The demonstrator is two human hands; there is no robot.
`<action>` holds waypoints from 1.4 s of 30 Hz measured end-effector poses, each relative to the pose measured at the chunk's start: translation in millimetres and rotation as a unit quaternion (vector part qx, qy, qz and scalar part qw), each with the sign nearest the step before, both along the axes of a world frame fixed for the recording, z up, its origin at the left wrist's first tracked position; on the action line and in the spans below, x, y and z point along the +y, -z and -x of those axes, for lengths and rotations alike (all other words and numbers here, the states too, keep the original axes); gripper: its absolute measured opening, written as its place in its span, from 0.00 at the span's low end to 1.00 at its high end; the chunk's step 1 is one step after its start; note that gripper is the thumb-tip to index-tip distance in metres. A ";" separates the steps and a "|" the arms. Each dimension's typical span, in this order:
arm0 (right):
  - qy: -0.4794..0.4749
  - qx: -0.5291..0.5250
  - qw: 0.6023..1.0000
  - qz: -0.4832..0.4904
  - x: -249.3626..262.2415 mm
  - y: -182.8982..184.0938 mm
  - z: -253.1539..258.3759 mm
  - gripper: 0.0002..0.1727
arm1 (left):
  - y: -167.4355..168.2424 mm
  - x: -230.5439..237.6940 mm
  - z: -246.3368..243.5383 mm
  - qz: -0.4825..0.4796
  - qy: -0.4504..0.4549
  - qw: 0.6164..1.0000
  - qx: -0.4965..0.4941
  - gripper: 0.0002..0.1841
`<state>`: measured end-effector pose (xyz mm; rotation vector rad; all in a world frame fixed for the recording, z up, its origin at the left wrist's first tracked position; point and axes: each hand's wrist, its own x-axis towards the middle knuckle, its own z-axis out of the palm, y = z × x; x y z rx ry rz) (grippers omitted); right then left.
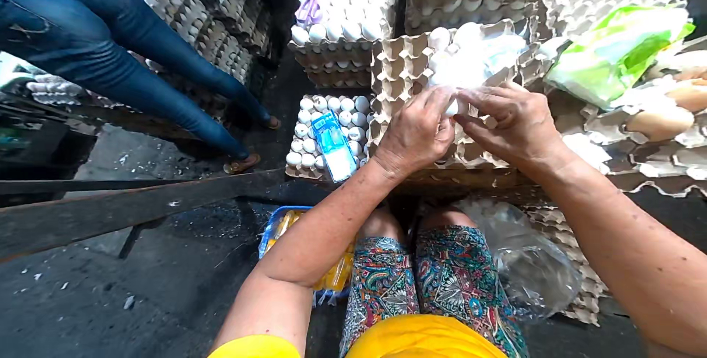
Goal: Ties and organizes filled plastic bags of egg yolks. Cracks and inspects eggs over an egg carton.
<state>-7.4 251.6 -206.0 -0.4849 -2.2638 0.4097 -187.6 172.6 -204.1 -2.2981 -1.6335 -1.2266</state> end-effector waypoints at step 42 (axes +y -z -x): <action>0.021 0.000 0.999 -0.035 -4.8 6.4 -1.4 0.19 | -14.5 -0.3 23.0 0.055 0.111 0.992 -0.001 0.21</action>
